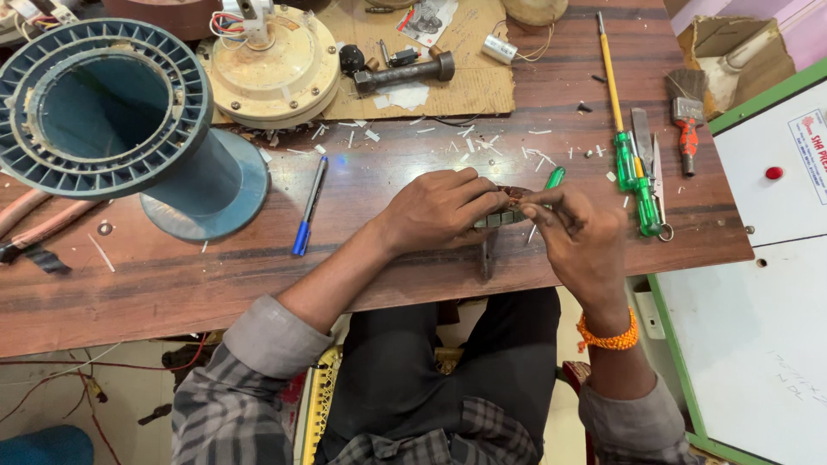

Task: The person sits at a workbench and winds copper wire coils into the slots of a fan motor stator, pressing each coil down by hand and using a small screwdriver to seat the windings. They rotate the stator as they work around its slots, fitting the wire into place slot by slot.

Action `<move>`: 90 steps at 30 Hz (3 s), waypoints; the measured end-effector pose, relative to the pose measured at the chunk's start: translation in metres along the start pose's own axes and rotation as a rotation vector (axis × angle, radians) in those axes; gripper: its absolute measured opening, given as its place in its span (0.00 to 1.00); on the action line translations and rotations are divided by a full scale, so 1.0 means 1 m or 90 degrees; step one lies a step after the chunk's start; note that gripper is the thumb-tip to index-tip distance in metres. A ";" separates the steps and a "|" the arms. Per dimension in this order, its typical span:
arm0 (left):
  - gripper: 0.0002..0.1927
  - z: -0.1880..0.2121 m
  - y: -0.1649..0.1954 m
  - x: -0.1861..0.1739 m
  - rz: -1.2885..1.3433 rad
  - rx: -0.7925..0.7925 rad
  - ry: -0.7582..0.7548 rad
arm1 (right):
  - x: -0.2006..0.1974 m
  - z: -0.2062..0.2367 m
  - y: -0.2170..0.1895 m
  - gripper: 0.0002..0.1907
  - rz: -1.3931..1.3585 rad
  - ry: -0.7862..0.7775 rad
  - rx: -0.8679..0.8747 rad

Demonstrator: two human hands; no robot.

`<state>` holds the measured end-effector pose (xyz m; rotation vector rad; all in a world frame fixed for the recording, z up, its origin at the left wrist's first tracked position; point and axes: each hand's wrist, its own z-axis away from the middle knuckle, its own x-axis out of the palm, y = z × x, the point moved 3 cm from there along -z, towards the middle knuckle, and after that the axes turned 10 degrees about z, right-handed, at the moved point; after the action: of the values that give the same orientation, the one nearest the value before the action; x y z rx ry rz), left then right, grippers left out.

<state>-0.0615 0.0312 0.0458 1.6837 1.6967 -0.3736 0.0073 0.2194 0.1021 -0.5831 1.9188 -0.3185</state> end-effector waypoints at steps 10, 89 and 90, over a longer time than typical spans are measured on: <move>0.28 0.004 0.000 0.007 -0.026 0.009 0.005 | -0.001 -0.015 0.008 0.07 0.179 0.015 -0.094; 0.31 0.029 0.003 -0.039 0.076 -0.039 -0.032 | 0.125 0.274 0.114 0.10 -0.447 0.071 0.578; 0.30 0.031 0.011 -0.035 0.050 -0.002 0.001 | 0.124 0.275 0.112 0.10 -0.405 0.048 0.588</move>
<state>-0.0459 -0.0145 0.0493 1.7423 1.6255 -0.3323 0.1897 0.2594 -0.1600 -0.5184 1.3791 -1.5401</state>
